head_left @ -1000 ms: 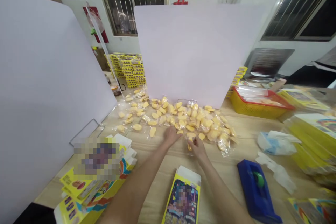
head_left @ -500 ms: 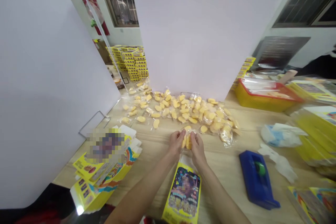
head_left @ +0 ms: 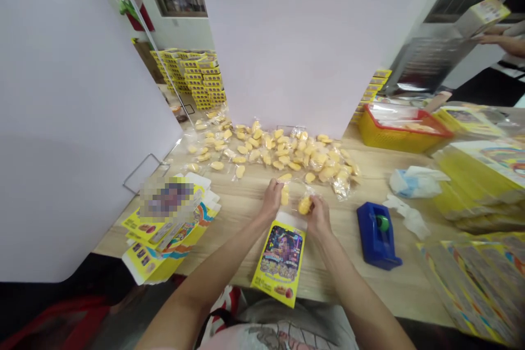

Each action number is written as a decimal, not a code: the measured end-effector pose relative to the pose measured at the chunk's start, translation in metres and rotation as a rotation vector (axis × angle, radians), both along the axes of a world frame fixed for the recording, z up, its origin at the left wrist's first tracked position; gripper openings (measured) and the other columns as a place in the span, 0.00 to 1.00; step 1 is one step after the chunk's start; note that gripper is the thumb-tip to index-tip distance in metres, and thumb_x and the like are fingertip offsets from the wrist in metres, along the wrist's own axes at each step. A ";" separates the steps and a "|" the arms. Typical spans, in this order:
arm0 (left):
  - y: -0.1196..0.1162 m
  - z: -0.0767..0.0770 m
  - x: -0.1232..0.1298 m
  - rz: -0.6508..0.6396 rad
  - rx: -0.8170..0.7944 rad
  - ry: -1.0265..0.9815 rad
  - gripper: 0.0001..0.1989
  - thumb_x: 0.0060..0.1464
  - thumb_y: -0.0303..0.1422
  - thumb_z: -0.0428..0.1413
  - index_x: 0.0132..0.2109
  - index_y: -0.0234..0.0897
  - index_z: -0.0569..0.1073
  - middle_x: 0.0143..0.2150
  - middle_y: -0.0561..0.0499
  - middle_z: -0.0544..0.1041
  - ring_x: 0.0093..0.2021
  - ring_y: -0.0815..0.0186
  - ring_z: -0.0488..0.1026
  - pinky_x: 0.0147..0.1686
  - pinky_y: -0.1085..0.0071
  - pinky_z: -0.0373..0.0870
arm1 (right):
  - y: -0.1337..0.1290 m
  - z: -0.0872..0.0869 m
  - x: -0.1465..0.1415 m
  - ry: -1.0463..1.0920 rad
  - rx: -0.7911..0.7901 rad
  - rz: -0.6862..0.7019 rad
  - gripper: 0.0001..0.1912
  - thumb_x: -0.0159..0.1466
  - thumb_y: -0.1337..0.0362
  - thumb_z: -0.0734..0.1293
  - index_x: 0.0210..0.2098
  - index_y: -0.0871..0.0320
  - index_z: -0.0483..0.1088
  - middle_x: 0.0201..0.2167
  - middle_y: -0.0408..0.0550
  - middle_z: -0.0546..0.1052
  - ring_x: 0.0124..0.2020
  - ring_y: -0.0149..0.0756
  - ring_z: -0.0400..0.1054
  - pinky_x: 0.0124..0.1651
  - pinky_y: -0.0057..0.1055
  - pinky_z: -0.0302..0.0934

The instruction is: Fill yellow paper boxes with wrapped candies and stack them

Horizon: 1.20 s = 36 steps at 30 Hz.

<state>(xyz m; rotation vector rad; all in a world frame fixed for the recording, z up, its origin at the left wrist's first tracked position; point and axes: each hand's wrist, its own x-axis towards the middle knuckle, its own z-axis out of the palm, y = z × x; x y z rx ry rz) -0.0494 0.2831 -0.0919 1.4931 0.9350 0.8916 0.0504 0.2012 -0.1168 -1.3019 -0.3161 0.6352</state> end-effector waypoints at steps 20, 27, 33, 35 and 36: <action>-0.021 0.000 -0.084 -0.503 0.198 0.565 0.15 0.45 0.23 0.49 0.42 0.35 0.67 0.25 0.56 0.66 0.30 0.64 0.65 0.32 0.70 0.58 | -0.042 -0.017 -0.017 -0.667 -0.303 0.640 0.05 0.57 0.67 0.60 0.25 0.56 0.61 0.21 0.40 0.67 0.24 0.32 0.60 0.28 0.27 0.52; -0.040 -0.021 -0.078 -0.328 0.313 0.614 0.10 0.46 0.23 0.50 0.37 0.35 0.70 0.33 0.50 0.70 0.35 0.64 0.67 0.37 0.69 0.62 | -0.037 -0.013 -0.007 -0.866 -0.285 0.697 0.08 0.57 0.72 0.60 0.23 0.58 0.64 0.23 0.43 0.69 0.27 0.32 0.61 0.31 0.27 0.51; -0.044 -0.018 -0.068 -0.481 0.347 0.591 0.07 0.49 0.27 0.52 0.26 0.35 0.72 0.30 0.49 0.71 0.33 0.64 0.69 0.34 0.70 0.61 | -0.053 -0.006 0.019 -0.962 -0.221 0.864 0.13 0.61 0.68 0.61 0.21 0.57 0.68 0.27 0.45 0.72 0.29 0.34 0.66 0.33 0.27 0.58; -0.032 -0.016 -0.065 -0.494 0.373 0.569 0.08 0.51 0.32 0.54 0.26 0.36 0.73 0.30 0.49 0.72 0.34 0.63 0.69 0.35 0.69 0.62 | -0.048 -0.003 0.034 -1.045 -0.188 0.793 0.11 0.61 0.70 0.60 0.27 0.56 0.73 0.33 0.48 0.75 0.36 0.37 0.69 0.38 0.30 0.62; -0.024 -0.015 -0.061 -0.459 0.411 0.560 0.08 0.52 0.34 0.55 0.29 0.35 0.74 0.32 0.48 0.72 0.36 0.61 0.69 0.37 0.68 0.63 | -0.041 -0.003 0.044 -1.103 -0.177 0.706 0.12 0.60 0.71 0.60 0.32 0.55 0.74 0.37 0.49 0.75 0.40 0.39 0.69 0.43 0.32 0.62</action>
